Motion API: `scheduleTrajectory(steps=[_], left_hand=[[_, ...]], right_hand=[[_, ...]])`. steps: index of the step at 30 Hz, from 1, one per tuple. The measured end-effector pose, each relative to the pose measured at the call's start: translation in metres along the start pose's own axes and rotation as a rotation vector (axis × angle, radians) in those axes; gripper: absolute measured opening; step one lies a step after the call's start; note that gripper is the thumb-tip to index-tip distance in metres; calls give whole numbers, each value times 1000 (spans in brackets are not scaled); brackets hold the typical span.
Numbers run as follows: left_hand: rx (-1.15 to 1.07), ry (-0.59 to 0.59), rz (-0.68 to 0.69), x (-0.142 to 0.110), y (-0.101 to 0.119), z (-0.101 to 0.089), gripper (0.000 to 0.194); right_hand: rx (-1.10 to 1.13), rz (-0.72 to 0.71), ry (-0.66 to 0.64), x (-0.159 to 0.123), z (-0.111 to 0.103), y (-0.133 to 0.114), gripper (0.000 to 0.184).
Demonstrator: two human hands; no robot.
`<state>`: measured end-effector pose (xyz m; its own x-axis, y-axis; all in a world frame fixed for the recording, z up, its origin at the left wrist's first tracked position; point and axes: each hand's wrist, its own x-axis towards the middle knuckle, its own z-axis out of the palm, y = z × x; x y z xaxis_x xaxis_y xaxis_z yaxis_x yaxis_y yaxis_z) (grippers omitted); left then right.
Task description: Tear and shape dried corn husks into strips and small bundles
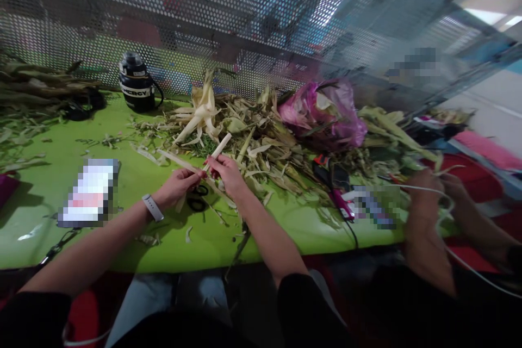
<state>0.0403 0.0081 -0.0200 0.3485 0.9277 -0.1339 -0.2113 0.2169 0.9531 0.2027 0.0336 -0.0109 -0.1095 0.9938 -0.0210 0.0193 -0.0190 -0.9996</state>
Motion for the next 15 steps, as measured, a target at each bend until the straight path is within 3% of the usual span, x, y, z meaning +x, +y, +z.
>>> scheduleTrajectory(steps=[3,5,6,8,11,15], left_hand=[[47,21,13,-2,2,1,43],[97,15,31,-4,4,2,44],[130,-4,38,-5,5,2,43],[205,-49,70,-6,6,3,39],[289,-73,170,-5,1,3,29],[332,-107,170,-3,-8,5,27]], right_hand=[[-225,-153,216,1,-8,-7,54],[-434,-423,417,-4,-9,-14,63],[-538,-548,432,-8,-8,-17,62],[-707,-703,245,-16,-3,-21,45],[-806,-777,-13,-24,6,-18,25],[-705,-795,-16,-27,13,-13,15]])
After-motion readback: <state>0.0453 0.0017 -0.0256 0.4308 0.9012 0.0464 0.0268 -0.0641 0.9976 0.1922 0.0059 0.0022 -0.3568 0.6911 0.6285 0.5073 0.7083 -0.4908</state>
